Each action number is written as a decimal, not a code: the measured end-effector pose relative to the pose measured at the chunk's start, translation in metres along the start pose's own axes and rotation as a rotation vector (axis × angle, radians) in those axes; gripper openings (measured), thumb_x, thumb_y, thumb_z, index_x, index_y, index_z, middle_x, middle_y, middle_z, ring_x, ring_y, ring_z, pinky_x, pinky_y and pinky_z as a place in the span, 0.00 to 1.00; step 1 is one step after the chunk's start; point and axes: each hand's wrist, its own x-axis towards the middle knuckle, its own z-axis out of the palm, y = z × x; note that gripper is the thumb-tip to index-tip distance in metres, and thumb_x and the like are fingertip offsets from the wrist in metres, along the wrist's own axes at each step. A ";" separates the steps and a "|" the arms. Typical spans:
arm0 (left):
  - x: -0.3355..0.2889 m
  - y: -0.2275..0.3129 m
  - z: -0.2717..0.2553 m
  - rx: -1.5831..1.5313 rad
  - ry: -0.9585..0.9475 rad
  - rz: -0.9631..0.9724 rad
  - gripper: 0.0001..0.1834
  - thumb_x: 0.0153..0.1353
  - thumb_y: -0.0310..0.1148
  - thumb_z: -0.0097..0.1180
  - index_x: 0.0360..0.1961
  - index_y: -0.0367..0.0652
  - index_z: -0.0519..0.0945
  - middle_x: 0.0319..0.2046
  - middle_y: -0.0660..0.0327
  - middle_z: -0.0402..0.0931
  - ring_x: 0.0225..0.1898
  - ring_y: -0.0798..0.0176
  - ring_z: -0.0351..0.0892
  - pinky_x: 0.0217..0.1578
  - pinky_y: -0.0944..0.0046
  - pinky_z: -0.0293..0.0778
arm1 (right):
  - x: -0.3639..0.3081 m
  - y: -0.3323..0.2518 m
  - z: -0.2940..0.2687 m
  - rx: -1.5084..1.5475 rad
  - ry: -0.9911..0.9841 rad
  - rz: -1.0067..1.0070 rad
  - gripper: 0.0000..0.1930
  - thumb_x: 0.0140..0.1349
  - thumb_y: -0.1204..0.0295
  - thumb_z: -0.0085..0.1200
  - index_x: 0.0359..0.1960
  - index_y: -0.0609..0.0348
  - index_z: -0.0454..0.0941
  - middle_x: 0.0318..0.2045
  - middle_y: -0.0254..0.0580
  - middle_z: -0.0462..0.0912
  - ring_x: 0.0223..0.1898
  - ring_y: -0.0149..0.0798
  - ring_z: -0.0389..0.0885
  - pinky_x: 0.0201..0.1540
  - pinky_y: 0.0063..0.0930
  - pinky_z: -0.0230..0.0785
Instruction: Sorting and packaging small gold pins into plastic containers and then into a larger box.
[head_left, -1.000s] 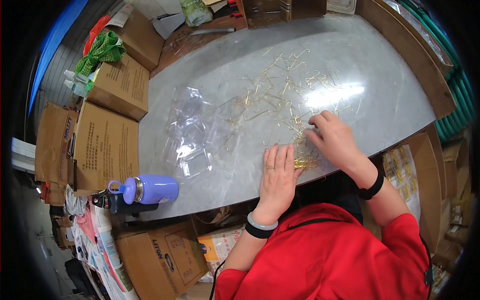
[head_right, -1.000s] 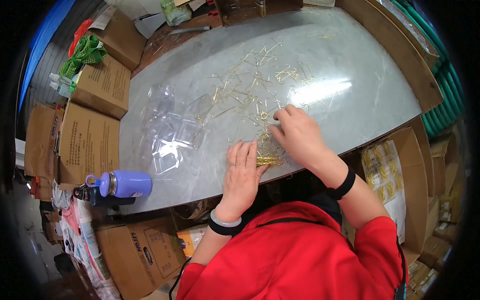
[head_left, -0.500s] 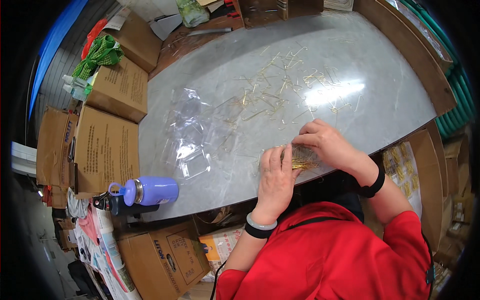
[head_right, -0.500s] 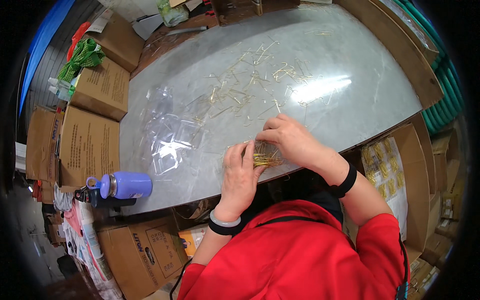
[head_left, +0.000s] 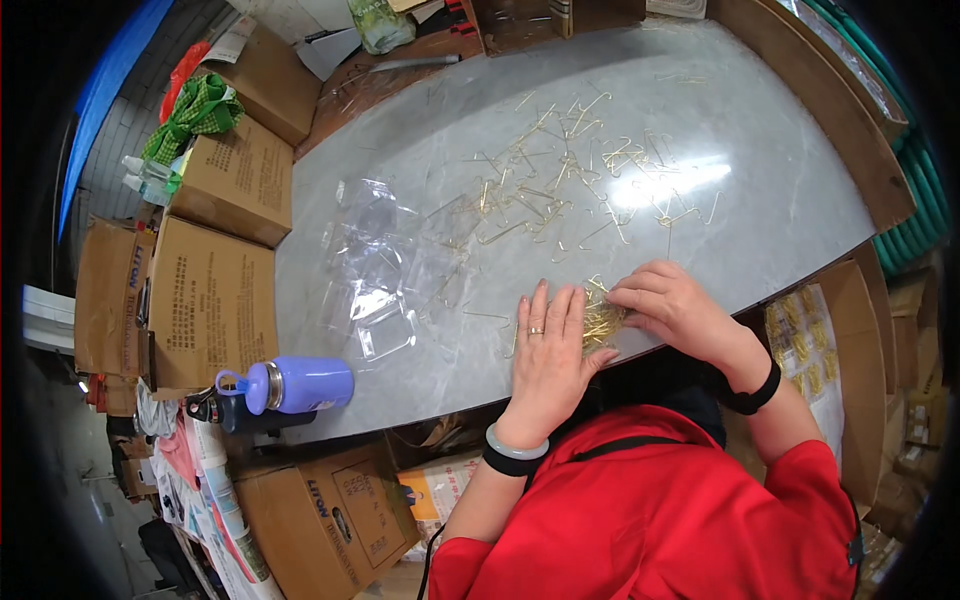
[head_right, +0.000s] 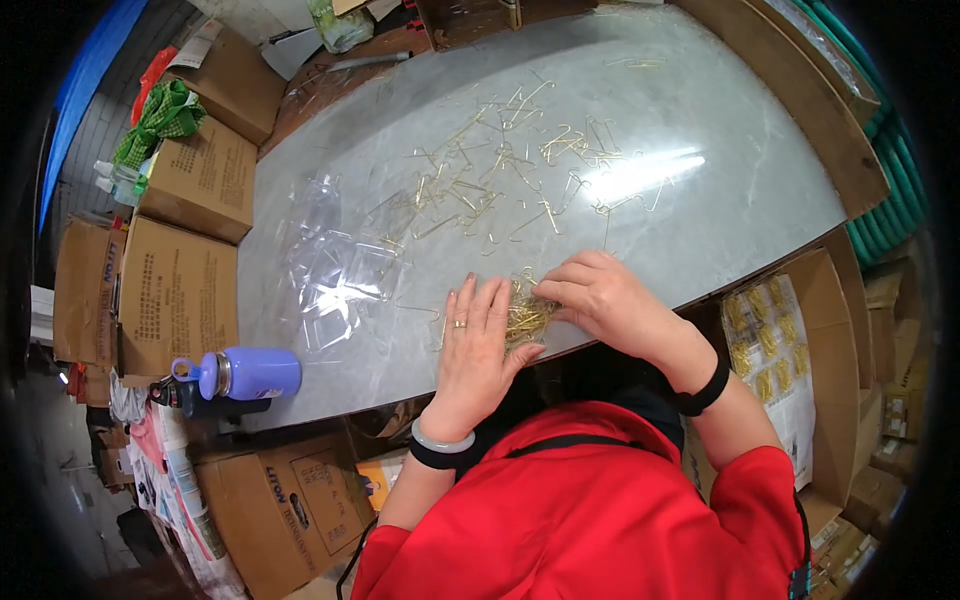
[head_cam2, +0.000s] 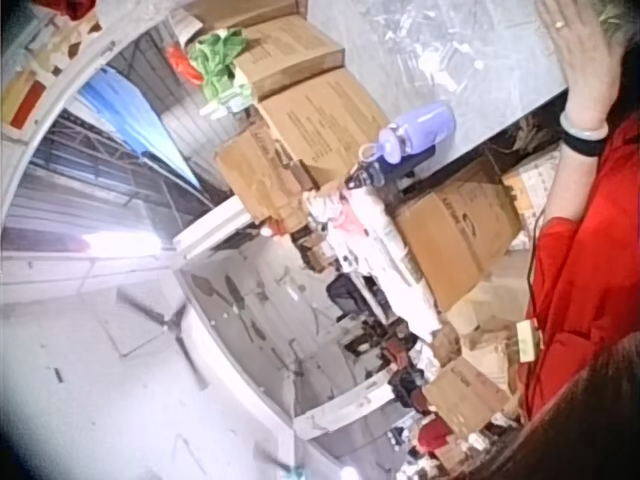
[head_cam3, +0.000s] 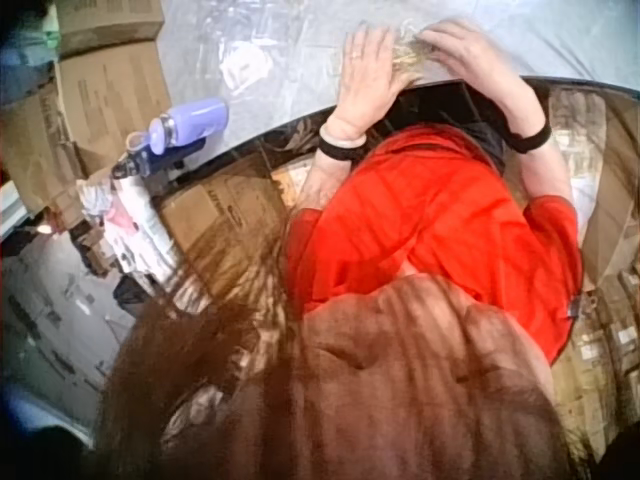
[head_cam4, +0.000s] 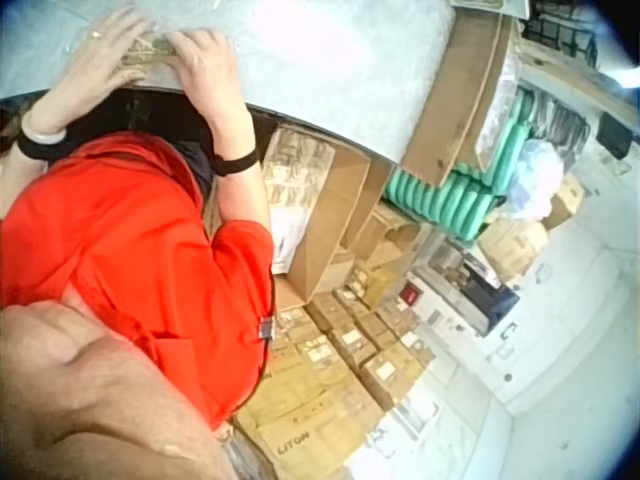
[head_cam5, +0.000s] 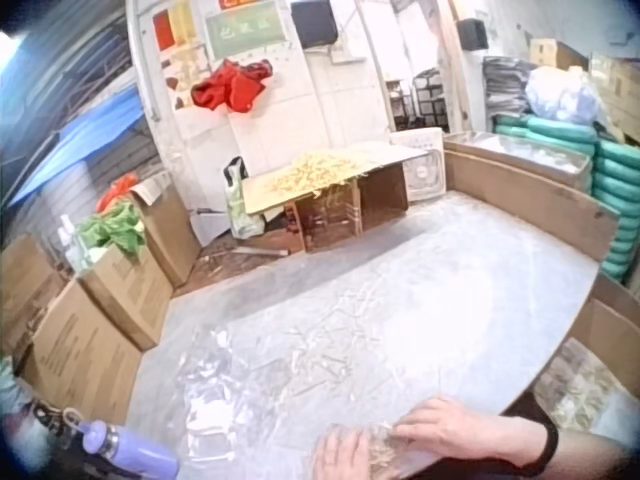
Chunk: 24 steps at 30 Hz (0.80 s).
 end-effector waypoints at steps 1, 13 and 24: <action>0.000 0.000 0.001 0.006 0.014 0.005 0.37 0.64 0.41 0.60 0.68 0.34 0.63 0.66 0.48 0.62 0.71 0.38 0.55 0.71 0.37 0.50 | 0.000 0.002 0.004 0.008 -0.007 0.015 0.24 0.52 0.72 0.67 0.53 0.57 0.78 0.51 0.42 0.80 0.52 0.46 0.77 0.53 0.38 0.71; 0.003 0.000 0.008 -0.271 0.189 -0.083 0.31 0.62 0.28 0.61 0.64 0.31 0.66 0.63 0.44 0.64 0.68 0.37 0.60 0.68 0.44 0.58 | 0.019 -0.018 0.018 0.006 -0.019 0.039 0.35 0.51 0.65 0.69 0.62 0.61 0.69 0.57 0.51 0.73 0.62 0.53 0.70 0.64 0.44 0.64; -0.037 0.004 -0.032 0.029 0.151 -0.249 0.37 0.47 0.39 0.76 0.57 0.34 0.76 0.49 0.49 0.74 0.49 0.44 0.74 0.50 0.51 0.72 | 0.027 -0.015 0.015 -0.022 -0.051 -0.117 0.34 0.53 0.60 0.68 0.60 0.60 0.70 0.59 0.49 0.73 0.68 0.53 0.64 0.72 0.48 0.57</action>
